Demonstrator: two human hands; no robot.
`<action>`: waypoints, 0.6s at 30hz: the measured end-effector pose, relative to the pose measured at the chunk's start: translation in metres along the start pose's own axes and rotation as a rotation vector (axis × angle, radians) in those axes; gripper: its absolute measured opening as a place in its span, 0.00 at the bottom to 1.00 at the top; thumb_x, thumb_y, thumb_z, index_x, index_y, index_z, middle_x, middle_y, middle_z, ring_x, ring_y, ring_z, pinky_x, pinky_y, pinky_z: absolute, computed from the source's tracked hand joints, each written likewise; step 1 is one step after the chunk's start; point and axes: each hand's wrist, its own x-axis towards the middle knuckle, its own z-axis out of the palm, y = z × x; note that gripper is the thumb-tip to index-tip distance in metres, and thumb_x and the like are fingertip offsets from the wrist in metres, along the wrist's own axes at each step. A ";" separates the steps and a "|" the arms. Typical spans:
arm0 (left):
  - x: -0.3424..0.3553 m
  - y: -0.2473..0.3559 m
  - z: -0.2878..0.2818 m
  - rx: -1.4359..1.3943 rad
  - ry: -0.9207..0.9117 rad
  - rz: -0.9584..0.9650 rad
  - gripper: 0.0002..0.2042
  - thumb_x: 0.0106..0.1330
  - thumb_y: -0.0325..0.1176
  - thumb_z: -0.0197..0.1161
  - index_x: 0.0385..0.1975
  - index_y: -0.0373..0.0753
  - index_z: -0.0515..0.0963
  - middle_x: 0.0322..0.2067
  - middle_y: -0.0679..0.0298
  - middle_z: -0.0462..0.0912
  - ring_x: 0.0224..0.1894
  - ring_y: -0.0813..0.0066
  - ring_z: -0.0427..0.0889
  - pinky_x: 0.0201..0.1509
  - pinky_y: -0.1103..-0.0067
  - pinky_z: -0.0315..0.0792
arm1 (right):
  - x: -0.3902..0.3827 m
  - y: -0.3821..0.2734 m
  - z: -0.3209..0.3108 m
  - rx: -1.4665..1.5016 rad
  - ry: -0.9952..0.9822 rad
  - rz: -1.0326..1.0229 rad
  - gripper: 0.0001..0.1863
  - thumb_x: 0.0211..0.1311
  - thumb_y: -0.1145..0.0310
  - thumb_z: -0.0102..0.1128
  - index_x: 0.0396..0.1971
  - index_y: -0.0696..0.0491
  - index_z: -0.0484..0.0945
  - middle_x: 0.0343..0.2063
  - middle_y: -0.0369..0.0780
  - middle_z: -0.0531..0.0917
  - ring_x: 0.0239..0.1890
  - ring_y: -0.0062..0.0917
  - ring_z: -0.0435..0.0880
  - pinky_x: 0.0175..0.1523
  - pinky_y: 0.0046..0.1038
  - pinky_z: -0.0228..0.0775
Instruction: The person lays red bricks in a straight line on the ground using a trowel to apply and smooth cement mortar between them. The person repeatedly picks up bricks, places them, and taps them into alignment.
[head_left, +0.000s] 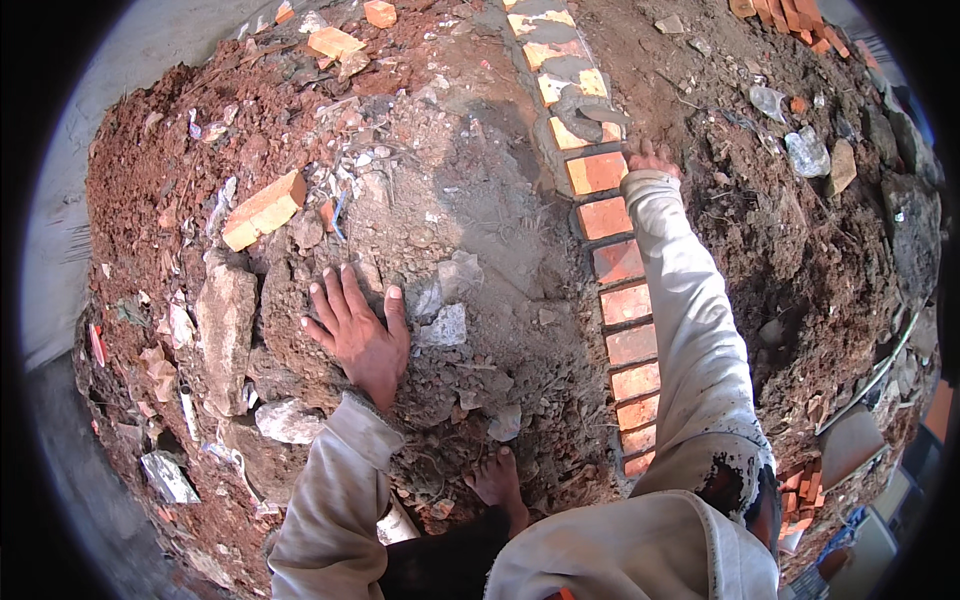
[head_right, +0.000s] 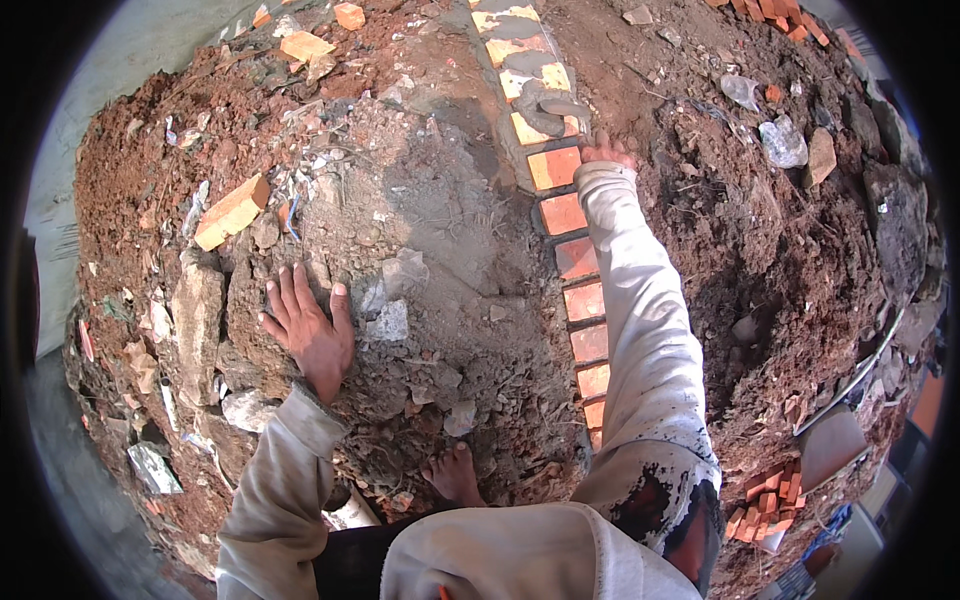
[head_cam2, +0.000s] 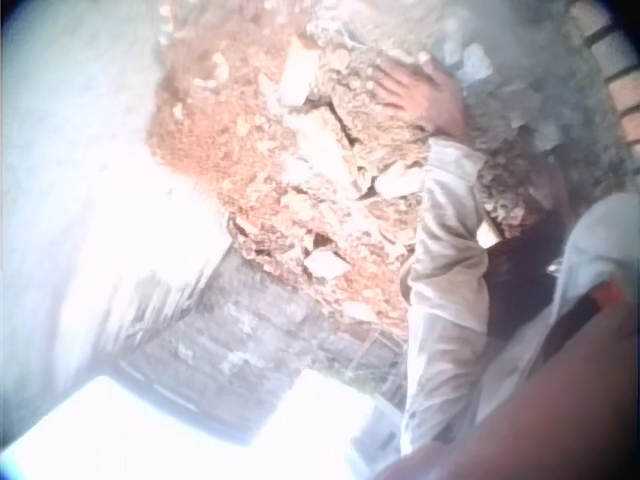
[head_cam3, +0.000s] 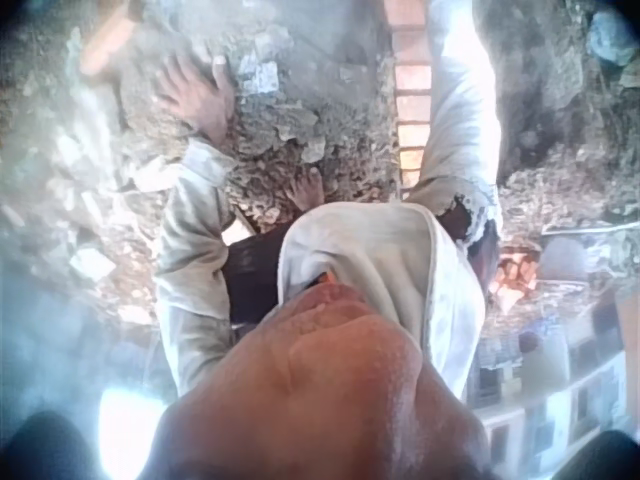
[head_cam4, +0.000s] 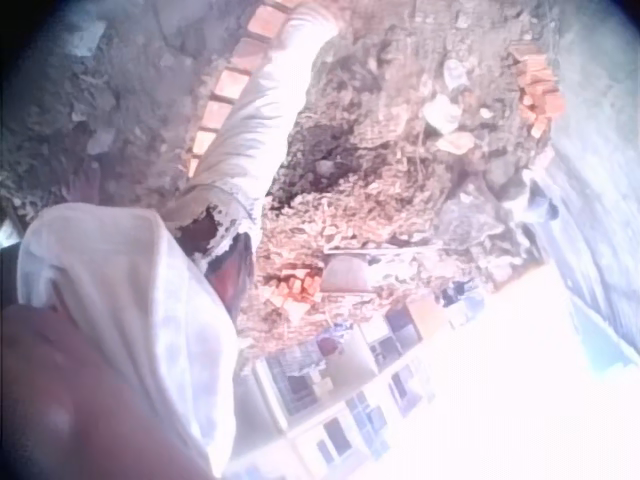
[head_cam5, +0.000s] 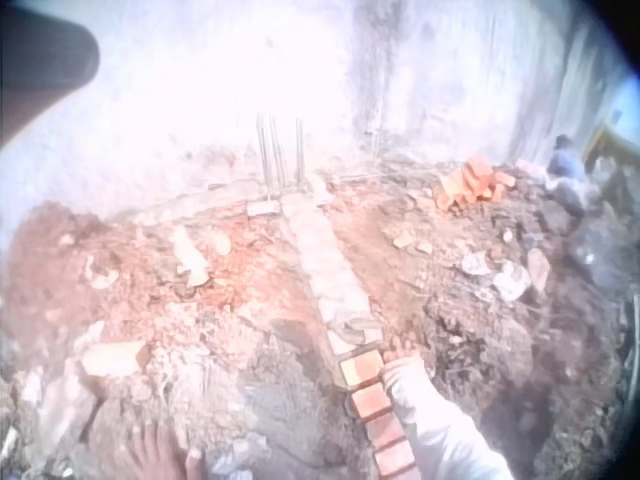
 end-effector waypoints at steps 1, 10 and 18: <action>-0.001 0.000 0.006 -0.004 0.004 0.005 0.34 0.71 0.56 0.45 0.68 0.36 0.58 0.69 0.49 0.57 0.73 0.48 0.47 0.71 0.46 0.32 | 0.000 0.006 0.002 -0.005 -0.058 0.026 0.29 0.57 0.61 0.56 0.61 0.30 0.69 0.57 0.40 0.72 0.60 0.41 0.73 0.57 0.41 0.72; 0.000 0.002 0.001 0.003 0.020 0.011 0.34 0.71 0.56 0.47 0.68 0.36 0.59 0.68 0.50 0.58 0.73 0.48 0.48 0.71 0.47 0.33 | 0.019 0.018 -0.019 0.347 -0.203 0.303 0.36 0.59 0.60 0.58 0.68 0.29 0.58 0.47 0.47 0.82 0.51 0.41 0.81 0.56 0.42 0.73; -0.003 -0.007 -0.003 0.034 0.005 0.004 0.34 0.70 0.56 0.47 0.68 0.36 0.58 0.68 0.48 0.57 0.73 0.48 0.47 0.71 0.47 0.32 | -0.014 0.024 0.056 0.410 -0.129 0.096 0.34 0.54 0.59 0.62 0.64 0.29 0.65 0.48 0.47 0.82 0.51 0.44 0.80 0.56 0.42 0.73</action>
